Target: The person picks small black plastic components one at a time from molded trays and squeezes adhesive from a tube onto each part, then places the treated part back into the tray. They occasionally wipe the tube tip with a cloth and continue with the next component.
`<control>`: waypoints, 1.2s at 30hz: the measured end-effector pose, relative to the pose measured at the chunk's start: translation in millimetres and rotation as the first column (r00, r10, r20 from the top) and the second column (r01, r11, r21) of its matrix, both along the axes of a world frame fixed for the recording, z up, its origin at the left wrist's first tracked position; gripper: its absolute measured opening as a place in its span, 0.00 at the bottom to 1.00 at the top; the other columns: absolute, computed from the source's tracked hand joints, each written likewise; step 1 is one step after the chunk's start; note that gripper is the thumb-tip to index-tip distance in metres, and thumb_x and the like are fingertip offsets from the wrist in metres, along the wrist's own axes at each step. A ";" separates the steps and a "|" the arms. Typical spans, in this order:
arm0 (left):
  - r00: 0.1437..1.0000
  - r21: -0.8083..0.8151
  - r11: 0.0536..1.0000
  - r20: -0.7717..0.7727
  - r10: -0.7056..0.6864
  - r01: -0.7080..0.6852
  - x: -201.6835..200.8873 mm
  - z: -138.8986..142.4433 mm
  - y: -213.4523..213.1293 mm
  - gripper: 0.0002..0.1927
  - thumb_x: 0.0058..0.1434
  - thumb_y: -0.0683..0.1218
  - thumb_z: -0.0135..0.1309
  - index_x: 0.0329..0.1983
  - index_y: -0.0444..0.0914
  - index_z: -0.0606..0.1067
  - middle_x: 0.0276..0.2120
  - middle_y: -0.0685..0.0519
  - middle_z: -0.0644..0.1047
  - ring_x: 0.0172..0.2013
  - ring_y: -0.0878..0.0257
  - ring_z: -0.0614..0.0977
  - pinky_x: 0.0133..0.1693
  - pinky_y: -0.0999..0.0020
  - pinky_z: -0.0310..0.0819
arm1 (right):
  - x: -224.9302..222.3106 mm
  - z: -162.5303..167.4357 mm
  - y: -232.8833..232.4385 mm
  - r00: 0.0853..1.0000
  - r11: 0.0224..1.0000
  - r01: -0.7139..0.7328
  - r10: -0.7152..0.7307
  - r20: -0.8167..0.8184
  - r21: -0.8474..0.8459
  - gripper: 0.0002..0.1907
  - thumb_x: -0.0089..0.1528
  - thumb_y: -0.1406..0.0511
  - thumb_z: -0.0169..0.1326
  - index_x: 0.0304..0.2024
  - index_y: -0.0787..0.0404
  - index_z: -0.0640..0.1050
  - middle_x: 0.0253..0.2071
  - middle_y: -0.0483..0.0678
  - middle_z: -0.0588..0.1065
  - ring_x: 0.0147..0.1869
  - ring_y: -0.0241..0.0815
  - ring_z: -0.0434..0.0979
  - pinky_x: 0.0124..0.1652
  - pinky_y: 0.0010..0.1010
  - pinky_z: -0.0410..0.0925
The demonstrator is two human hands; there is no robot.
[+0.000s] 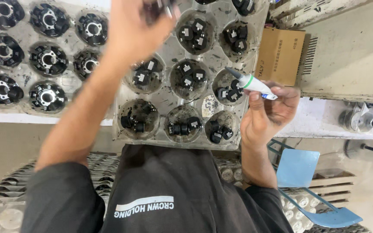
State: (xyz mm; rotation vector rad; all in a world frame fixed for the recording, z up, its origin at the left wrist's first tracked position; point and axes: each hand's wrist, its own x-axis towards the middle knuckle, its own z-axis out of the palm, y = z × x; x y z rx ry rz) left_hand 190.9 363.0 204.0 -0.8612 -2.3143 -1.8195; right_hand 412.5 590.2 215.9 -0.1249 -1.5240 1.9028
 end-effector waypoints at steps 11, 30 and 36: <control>0.793 0.528 0.849 0.518 -0.322 0.000 120.4 26.8 4.0 0.31 0.61 0.28 0.63 0.66 0.37 0.71 0.53 0.48 0.81 0.50 0.67 0.84 0.53 0.73 0.84 | -11.2 -2.9 -25.3 0.993 0.939 0.054 -0.014 -0.119 0.341 0.21 0.62 0.75 0.67 0.49 0.61 0.70 0.46 0.55 0.78 0.51 0.45 0.80 0.52 0.31 0.75; 0.866 0.526 0.847 0.455 -0.209 -0.072 140.3 32.6 -10.2 0.24 0.62 0.24 0.55 0.59 0.33 0.76 0.51 0.54 0.75 0.50 0.68 0.81 0.56 0.69 0.87 | 0.0 16.7 -40.8 0.993 0.763 0.082 -0.010 -0.115 0.641 0.22 0.60 0.76 0.67 0.45 0.59 0.66 0.42 0.53 0.76 0.44 0.45 0.81 0.44 0.30 0.76; 0.855 0.533 0.845 0.457 -0.245 -0.044 140.0 32.4 -12.0 0.26 0.61 0.23 0.55 0.60 0.34 0.76 0.49 0.56 0.73 0.47 0.72 0.77 0.55 0.70 0.87 | -6.1 20.2 -37.5 0.985 0.725 0.110 0.011 -0.172 0.679 0.21 0.58 0.77 0.66 0.42 0.60 0.67 0.38 0.52 0.75 0.41 0.46 0.80 0.37 0.30 0.76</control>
